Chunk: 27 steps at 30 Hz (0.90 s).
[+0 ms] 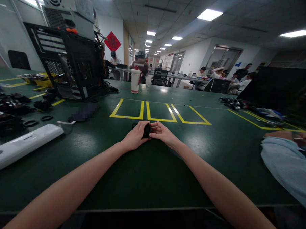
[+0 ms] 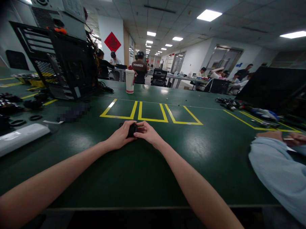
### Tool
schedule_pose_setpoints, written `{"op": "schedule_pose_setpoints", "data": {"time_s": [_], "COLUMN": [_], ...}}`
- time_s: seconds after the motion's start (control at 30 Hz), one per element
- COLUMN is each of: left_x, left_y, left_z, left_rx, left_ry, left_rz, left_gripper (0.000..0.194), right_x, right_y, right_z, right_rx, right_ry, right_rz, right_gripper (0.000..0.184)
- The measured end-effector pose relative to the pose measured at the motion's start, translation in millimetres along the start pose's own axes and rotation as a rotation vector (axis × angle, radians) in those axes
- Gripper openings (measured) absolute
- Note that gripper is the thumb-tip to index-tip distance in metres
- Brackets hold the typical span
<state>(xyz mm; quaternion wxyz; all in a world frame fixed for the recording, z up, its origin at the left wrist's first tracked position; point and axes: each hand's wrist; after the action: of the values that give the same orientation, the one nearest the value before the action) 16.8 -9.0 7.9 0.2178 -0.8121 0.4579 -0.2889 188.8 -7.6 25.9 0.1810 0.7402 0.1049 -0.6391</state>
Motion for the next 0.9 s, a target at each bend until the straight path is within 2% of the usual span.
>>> {"op": "schedule_pose_setpoints", "data": {"time_s": [0.1, 0.2, 0.33, 0.57, 0.7, 0.8, 0.9], "left_x": [0.0, 0.3, 0.3, -0.8, -0.5, 0.1, 0.3], "left_y": [-0.5, -0.6, 0.1, -0.7, -0.7, -0.2, 0.0], "left_z": [0.0, -0.5, -0.7, 1.3, 0.4, -0.6, -0.6], "left_rx": [0.002, 0.000, -0.014, 0.005, 0.002, -0.008, -0.017], "left_ry": [0.005, -0.002, -0.013, -0.021, -0.013, -0.012, -0.018], "left_rz": [0.001, 0.004, -0.014, 0.007, 0.007, 0.006, -0.012], "left_gripper": [0.062, 0.062, 0.062, 0.062, 0.062, 0.062, 0.062], "right_x": [4.5, 7.6, 3.8, -0.3, 5.6, 7.0, 4.3], "right_y": [-3.7, -8.2, -7.2, -0.3, -5.8, -8.6, -7.0], "right_z": [0.8, 0.6, -0.7, -0.2, 1.1, 1.5, 0.6], "right_rx": [0.048, 0.092, 0.080, 0.012, 0.084, 0.115, 0.094], "right_ry": [-0.016, -0.012, -0.001, -0.026, -0.023, -0.010, -0.003], "right_rz": [-0.004, -0.011, 0.053, -0.005, -0.030, -0.016, 0.048], "right_gripper": [0.031, 0.032, 0.034, 0.040, 0.029, 0.033, 0.036]}}
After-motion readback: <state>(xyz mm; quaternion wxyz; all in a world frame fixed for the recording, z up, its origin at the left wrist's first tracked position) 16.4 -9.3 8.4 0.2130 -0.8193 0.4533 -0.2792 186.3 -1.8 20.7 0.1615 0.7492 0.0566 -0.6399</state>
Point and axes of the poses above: each hand's wrist, its own y-axis away from the middle knuckle, its own z-axis out of the palm, x = y × z, and after that the axes turned 15 degrees about z, right-handed
